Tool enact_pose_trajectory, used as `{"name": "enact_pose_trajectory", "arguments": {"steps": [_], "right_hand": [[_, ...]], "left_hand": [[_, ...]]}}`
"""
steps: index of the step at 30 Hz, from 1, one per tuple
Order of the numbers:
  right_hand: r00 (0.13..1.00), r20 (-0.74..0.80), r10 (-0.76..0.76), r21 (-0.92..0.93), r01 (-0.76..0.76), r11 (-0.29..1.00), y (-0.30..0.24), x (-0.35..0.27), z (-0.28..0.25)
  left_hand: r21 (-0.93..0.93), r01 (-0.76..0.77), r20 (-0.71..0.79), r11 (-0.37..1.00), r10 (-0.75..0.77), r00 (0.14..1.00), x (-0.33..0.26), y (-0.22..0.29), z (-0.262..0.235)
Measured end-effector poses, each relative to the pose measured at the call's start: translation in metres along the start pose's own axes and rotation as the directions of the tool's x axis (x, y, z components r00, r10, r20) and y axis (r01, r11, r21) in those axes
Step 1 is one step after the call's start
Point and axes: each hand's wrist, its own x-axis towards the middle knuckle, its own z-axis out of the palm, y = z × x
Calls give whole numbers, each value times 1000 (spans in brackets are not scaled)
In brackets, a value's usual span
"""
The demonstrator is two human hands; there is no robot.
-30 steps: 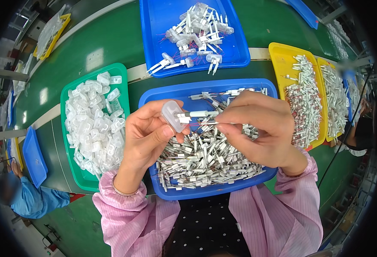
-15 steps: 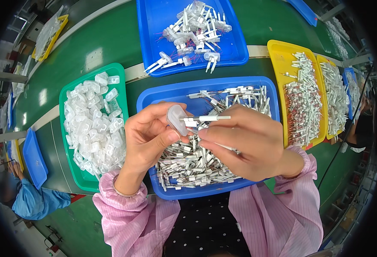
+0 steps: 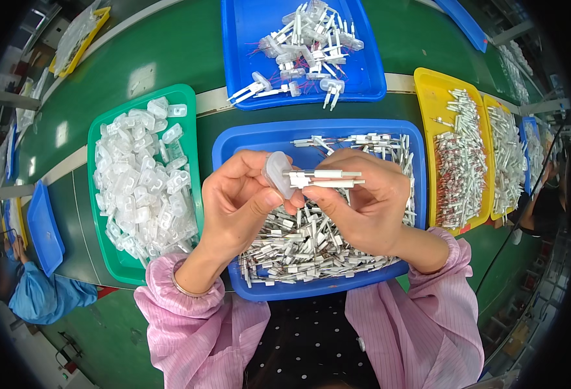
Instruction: The person picks up a plastic base and two metal components, inserts both components into the base, and places the assembled unit into a blue tray, repeating the process.
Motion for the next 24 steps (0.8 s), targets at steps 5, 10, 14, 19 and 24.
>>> {"name": "enact_pose_trajectory", "arguments": {"steps": [5,10,14,19,24], "right_hand": [[979,-82,-187,-104,178,979,10,-4,12],[1000,-27,-11,26,12,1000,7,-2,10],[970,3,242,175,-239,955,9,26,5],[995,61,80,-621,-25,783,47,134,-21],[974,-104,200,-842,-193,503,41,183,-27]], "left_hand": [[138,-117,-19,983,121,993,-2,-4,3],[214,-189,-8,958,196,981,-3,0,1],[557,-103,-88,824,182,979,17,32,-8],[850,157,80,-503,418,905,26,57,-84],[751,229,-14,-620,332,943,29,49,-99]]}}
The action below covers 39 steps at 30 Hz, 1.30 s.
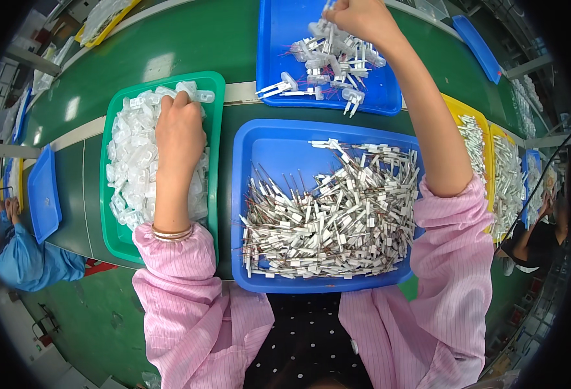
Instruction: The person picks up a plastic base and two metal components, inserts both components into the base, and places the assembled unit into a blue tray, repeating the process.
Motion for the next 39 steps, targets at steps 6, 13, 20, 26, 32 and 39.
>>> {"name": "enact_pose_trajectory", "arguments": {"steps": [6,13,20,26,32,39], "right_hand": [[859,167,-485,8,490,871,-4,-74,8],[730,435,-528,-78,614,785,19,-152,39],[768,466,-440,-94,537,838,10,-144,36],[918,312,-244,750,-80,656,4,-153,-18],[983,153,-105,944,-114,310,5,-166,-28],[987,160,-28,958,-148,246,-2,-174,-33]], "left_hand": [[-7,17,-11,1000,-17,1000,-9,-10,-5],[-668,140,-73,731,-252,965,2,38,-48],[-946,287,309,-153,-145,940,-8,47,-43],[-633,418,489,-652,82,868,-18,71,-44],[-420,419,431,-805,230,873,-27,78,-37],[-405,450,359,-796,314,879,-32,78,-35]]}}
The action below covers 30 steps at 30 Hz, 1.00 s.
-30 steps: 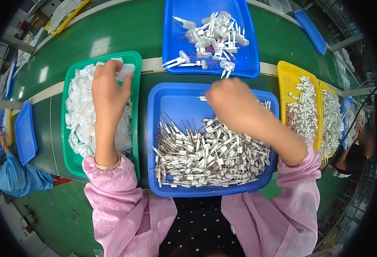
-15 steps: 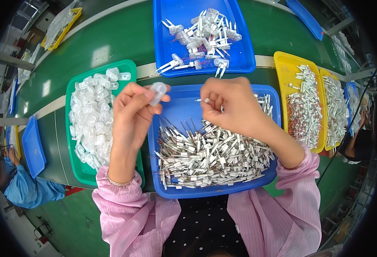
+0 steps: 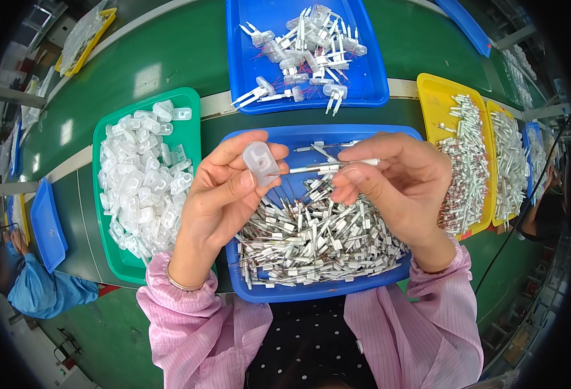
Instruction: The person picks up a plastic base and two metal components, inserts both components into the base, and places the assembled unit into a blue tray, repeating the process.
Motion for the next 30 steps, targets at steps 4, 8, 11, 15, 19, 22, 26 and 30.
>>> {"name": "enact_pose_trajectory", "arguments": {"steps": [4,8,11,15,19,22,26,30], "right_hand": [[985,-18,-173,-158,168,973,6,-1,0],[984,-19,-175,-159,170,973,5,-2,2],[975,-27,-219,-179,210,961,6,-2,4],[961,20,-277,-324,268,907,4,-3,1],[889,185,-419,-513,451,730,-3,-3,-3],[838,289,-464,-569,540,620,-10,-1,-2],[792,323,-518,-548,603,580,-8,-1,1],[758,374,-535,-545,646,535,-11,3,-2]], "left_hand": [[18,-22,36,1000,22,999,-1,0,1],[54,-42,39,998,40,998,-1,0,2],[48,-41,43,998,39,998,-1,0,2],[71,-53,32,996,51,998,-2,0,2],[115,-63,20,991,61,998,-2,1,1],[288,-94,14,953,94,995,-2,2,5],[356,-198,87,913,178,980,-1,4,4],[347,-226,96,910,205,974,-2,4,4]]}}
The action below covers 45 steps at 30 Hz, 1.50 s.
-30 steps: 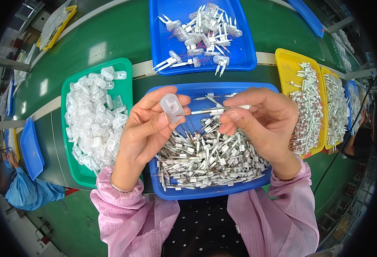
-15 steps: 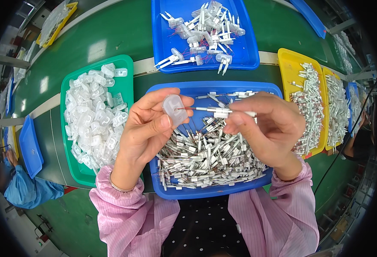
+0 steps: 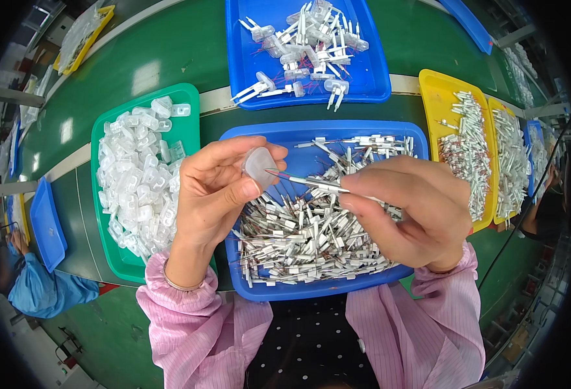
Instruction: The person picks up a plastic base and two metal components, inserts both components into the base, and places the assembled unit into a blue tray, repeating the process.
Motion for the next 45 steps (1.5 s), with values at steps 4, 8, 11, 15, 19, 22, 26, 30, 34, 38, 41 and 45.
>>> {"name": "enact_pose_trajectory", "arguments": {"steps": [4,8,11,15,19,22,26,30,34,38,41,45], "right_hand": [[997,67,-39,-11,40,999,-2,-5,1],[984,11,-180,-24,180,983,4,-8,8],[996,6,-88,-33,88,996,0,0,3],[999,45,1,5,-1,1000,-3,3,-1],[999,49,-8,-8,9,1000,-2,3,-1],[982,98,164,-27,-162,986,-11,3,-1],[970,153,189,-109,-173,979,-9,5,7],[966,135,221,-115,-206,972,3,3,14],[983,98,152,-13,-152,988,13,2,21],[967,85,241,76,-248,966,12,-4,34],[967,64,246,104,-252,962,14,-7,39],[981,2,196,11,-196,981,11,-10,45]], "left_hand": [[-67,-8,4,998,9,1000,0,0,-2],[-95,2,20,995,0,1000,0,1,-2],[-76,7,6,997,-6,1000,-1,3,-2],[-57,-29,37,998,31,999,0,1,-3],[-48,-41,35,998,43,998,-1,2,-1],[9,-36,24,999,35,999,-2,3,0],[112,-101,46,988,97,994,-1,3,3],[214,-68,-21,974,74,997,-3,5,8],[210,-75,-8,975,79,997,-2,1,9],[191,-110,24,975,107,994,-3,-6,6],[169,-88,-12,982,91,996,-5,-7,6],[311,-119,-16,943,131,991,-4,-10,7]]}}
